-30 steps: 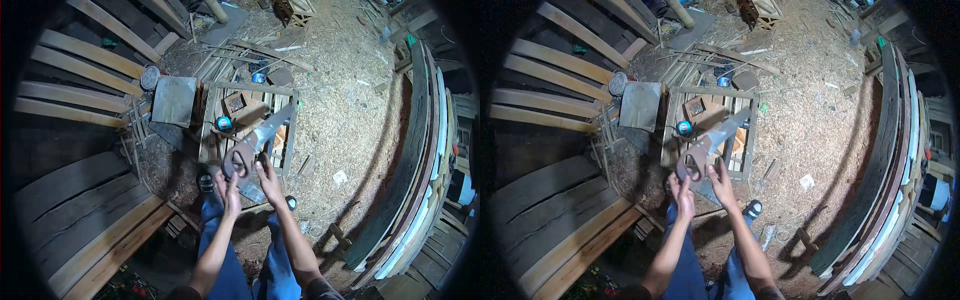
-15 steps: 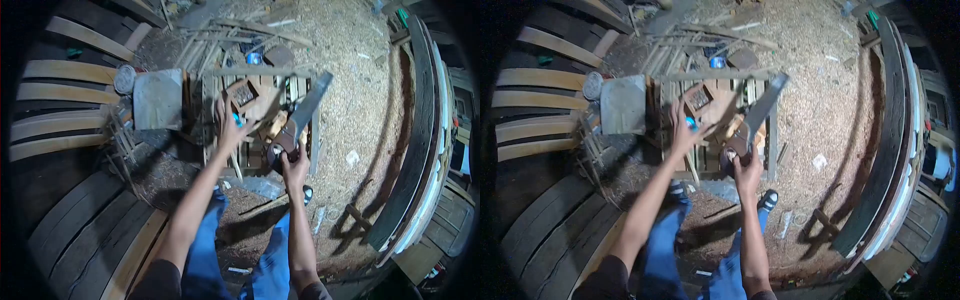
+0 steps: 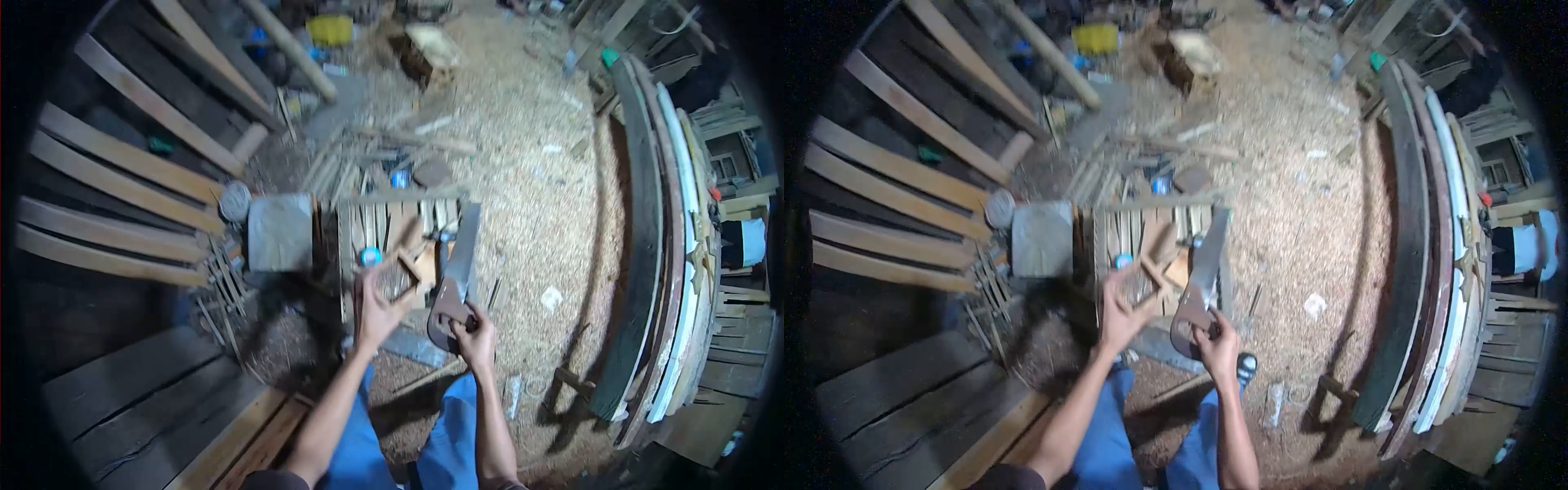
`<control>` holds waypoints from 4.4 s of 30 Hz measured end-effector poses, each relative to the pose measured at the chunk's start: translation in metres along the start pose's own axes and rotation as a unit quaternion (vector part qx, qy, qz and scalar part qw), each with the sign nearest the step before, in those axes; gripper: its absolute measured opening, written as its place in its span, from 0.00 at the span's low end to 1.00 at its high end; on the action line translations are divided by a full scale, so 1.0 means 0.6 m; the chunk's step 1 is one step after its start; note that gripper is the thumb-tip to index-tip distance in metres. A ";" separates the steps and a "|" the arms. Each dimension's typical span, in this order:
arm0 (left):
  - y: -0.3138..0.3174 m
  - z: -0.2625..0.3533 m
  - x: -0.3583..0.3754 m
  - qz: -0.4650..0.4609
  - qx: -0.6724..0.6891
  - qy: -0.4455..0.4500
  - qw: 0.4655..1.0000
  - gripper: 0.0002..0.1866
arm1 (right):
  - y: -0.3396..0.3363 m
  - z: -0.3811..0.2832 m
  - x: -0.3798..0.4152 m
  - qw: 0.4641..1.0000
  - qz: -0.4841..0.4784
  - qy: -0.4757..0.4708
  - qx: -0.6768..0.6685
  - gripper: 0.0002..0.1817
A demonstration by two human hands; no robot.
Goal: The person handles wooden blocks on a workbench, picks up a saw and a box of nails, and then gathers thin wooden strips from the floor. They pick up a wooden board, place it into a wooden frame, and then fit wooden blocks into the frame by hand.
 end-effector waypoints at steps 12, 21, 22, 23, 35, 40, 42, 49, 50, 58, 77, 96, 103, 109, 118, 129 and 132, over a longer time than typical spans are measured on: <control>0.138 0.497 0.273 0.039 -0.019 0.139 0.989 0.55 | -0.535 -0.298 0.047 0.979 0.020 -0.201 -0.015 0.23; 0.238 0.636 0.298 0.046 -0.086 0.207 0.973 0.55 | -0.739 -0.343 0.042 0.959 -0.150 -0.225 -0.087 0.39; 0.239 0.648 0.293 0.051 -0.088 0.210 0.973 0.55 | -0.749 -0.350 0.032 0.948 -0.182 -0.246 -0.083 0.40; 0.239 0.658 0.286 0.045 -0.085 0.220 0.971 0.54 | -0.755 -0.355 0.024 0.947 -0.184 -0.250 -0.084 0.40; 0.365 0.680 0.053 0.026 -0.036 0.170 0.984 0.51 | -0.771 -0.378 -0.214 0.951 -0.098 -0.294 0.004 0.33; 0.438 0.692 -0.171 0.005 0.046 0.139 0.989 0.54 | -0.733 -0.396 -0.455 0.942 -0.132 -0.300 0.069 0.33; 0.462 0.689 -0.285 0.018 0.034 0.129 0.991 0.53 | -0.716 -0.405 -0.580 0.938 -0.126 -0.317 0.064 0.32; 0.497 0.775 -0.631 0.075 -0.038 0.139 0.987 0.48 | -0.661 -0.579 -0.927 0.932 -0.100 -0.341 0.074 0.27; 0.493 0.799 -0.663 0.079 -0.044 0.134 0.987 0.48 | -0.650 -0.585 -0.965 0.923 -0.109 -0.359 0.082 0.27; 0.489 0.867 -0.869 0.203 -0.191 0.171 0.945 0.52 | -0.592 -0.698 -1.229 0.888 -0.174 -0.422 0.055 0.26; 0.774 1.005 -1.557 0.352 -0.240 0.101 0.899 0.51 | -0.548 -0.901 -2.081 0.777 -0.257 -0.574 0.015 0.26; 0.703 1.051 -2.339 0.359 -0.150 0.133 0.911 0.53 | -0.245 -1.171 -2.734 0.798 -0.232 -0.556 -0.010 0.24; 0.756 1.102 -2.646 0.337 -0.244 0.144 0.898 0.50 | -0.231 -1.234 -3.011 0.815 -0.166 -0.556 0.016 0.26; 0.838 1.102 -2.963 0.361 -0.252 0.160 0.883 0.49 | -0.188 -1.281 -3.330 0.819 -0.167 -0.548 0.027 0.25; 0.925 1.163 -3.316 0.368 -0.176 0.128 0.904 0.49 | -0.145 -1.408 -3.688 0.792 -0.171 -0.583 0.059 0.26; 0.929 1.216 -3.467 0.375 -0.225 0.110 0.892 0.47 | -0.103 -1.462 -3.839 0.806 -0.201 -0.556 0.024 0.24; 0.931 1.218 -3.502 0.383 -0.223 0.110 0.890 0.47 | -0.091 -1.472 -3.873 0.806 -0.203 -0.555 0.022 0.23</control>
Point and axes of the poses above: each hand's wrist, its own x-axis away from the middle knuckle, its own y-axis out of the palm, z = x × y, the point moved 1 cm from there along -x, towards the middle knuckle, and after that the axes turned 4 degrees about -y, right-handed, at the moved point
